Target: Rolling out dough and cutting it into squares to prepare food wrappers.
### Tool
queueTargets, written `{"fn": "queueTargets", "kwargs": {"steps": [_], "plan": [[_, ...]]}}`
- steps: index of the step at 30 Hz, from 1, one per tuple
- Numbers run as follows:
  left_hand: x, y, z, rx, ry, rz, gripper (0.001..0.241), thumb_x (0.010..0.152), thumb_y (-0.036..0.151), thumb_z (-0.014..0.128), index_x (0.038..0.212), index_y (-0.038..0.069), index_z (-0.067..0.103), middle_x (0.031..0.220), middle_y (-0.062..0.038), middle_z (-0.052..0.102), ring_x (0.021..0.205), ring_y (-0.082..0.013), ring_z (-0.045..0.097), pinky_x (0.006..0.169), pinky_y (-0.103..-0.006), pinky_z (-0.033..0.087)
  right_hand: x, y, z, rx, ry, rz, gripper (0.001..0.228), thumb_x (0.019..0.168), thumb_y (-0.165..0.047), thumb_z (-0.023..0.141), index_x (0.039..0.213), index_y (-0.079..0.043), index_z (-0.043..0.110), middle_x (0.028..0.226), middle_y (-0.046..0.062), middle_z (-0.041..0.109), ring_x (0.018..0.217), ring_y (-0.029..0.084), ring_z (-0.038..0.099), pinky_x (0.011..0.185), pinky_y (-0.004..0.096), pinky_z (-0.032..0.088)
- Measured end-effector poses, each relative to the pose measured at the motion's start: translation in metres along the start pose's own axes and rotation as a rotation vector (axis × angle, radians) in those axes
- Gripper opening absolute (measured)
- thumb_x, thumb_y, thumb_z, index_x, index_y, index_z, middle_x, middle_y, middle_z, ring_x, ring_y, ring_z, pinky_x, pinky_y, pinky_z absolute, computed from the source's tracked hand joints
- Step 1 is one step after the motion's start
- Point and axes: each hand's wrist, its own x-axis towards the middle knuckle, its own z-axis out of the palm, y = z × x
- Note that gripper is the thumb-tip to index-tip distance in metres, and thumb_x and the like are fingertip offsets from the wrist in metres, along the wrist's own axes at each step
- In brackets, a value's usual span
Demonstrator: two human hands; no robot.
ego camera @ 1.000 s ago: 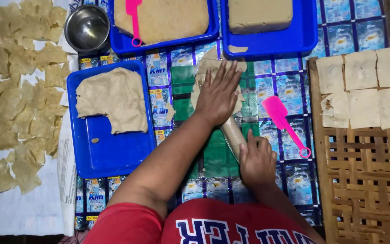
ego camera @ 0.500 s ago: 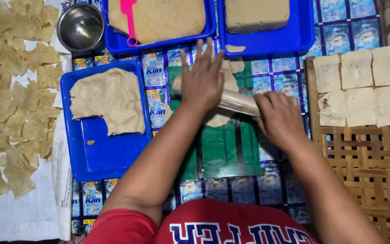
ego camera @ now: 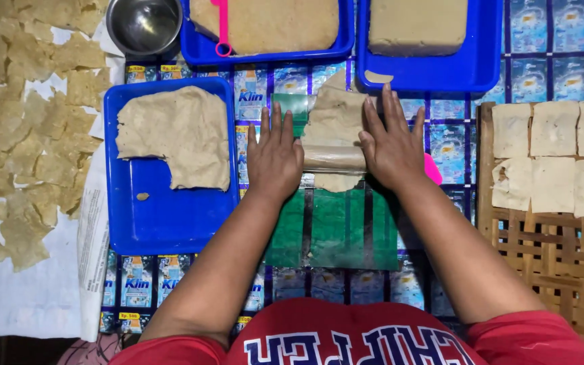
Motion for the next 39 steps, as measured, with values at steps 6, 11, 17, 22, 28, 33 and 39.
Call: {"fn": "queueTargets", "kwargs": {"steps": [6,11,17,22,28,33,39], "plan": [[-0.052,0.006,-0.002,0.005,0.014,0.047,0.061,0.107,0.031,0.034,0.162,0.005,0.026,0.169,-0.023,0.018,0.157,-0.0406,0.012,0.124,-0.0557,0.011,-0.051,-0.003,0.021,-0.134,0.178,-0.137,0.061,0.111,-0.045,0.039,0.157,-0.005,0.046,0.164,0.024,0.04,0.153,0.036,0.035,0.122,0.065,0.005],[-0.06,-0.002,0.014,0.035,0.059,0.053,0.061,0.108,0.035,0.036,0.162,0.01,0.026,0.17,-0.018,0.017,0.157,-0.0376,0.014,0.124,-0.0535,0.012,-0.056,0.004,0.042,-0.158,0.256,-0.152,0.064,0.109,-0.045,0.043,0.158,-0.004,0.044,0.166,0.024,0.038,0.154,0.037,0.033,0.118,0.072,0.004],[0.012,-0.008,0.012,-0.018,0.085,0.007,0.059,0.111,0.041,0.03,0.161,0.011,0.033,0.17,-0.017,0.019,0.158,-0.0363,0.013,0.125,-0.0539,0.011,0.011,0.009,0.017,-0.071,0.105,0.001,0.059,0.111,-0.049,0.034,0.161,-0.018,0.042,0.173,0.017,0.017,0.159,0.036,0.017,0.114,0.079,-0.004],[0.007,-0.016,0.003,-0.08,0.071,0.058,0.062,0.111,0.049,0.031,0.157,0.008,0.038,0.169,-0.019,0.021,0.158,-0.0358,0.012,0.125,-0.0549,0.004,-0.005,0.009,0.015,-0.069,0.063,-0.059,0.061,0.109,-0.051,0.039,0.159,-0.018,0.043,0.173,0.019,0.019,0.159,0.037,0.015,0.117,0.076,0.0],[-0.022,-0.037,0.016,-0.073,0.093,0.338,0.068,0.084,0.058,0.072,0.144,0.034,0.053,0.136,0.003,0.058,0.139,-0.0224,0.045,0.121,-0.0602,0.016,-0.072,0.009,0.021,-0.244,0.041,-0.367,0.073,0.086,-0.06,0.063,0.153,-0.032,0.049,0.105,0.0,0.061,0.104,0.023,0.062,0.094,0.048,0.049],[-0.028,0.03,-0.01,-0.171,0.197,0.359,0.048,0.105,0.048,0.042,0.143,0.021,0.056,0.154,-0.012,0.051,0.15,-0.0312,0.038,0.124,-0.0655,0.012,-0.17,-0.068,0.019,0.063,-0.177,0.26,0.08,0.1,-0.042,0.048,0.168,-0.016,0.014,0.109,0.017,0.055,0.09,0.042,0.064,0.059,0.058,0.058],[-0.047,0.052,0.036,-0.061,0.199,0.269,0.055,0.096,0.027,0.05,0.147,0.007,0.051,0.163,-0.016,0.039,0.154,-0.0314,0.031,0.123,-0.0601,0.021,-0.192,-0.087,0.076,-0.436,0.011,0.099,0.086,0.092,-0.049,0.048,0.165,-0.009,0.026,0.097,0.004,0.048,0.078,0.021,0.058,0.04,0.036,0.051]]}}
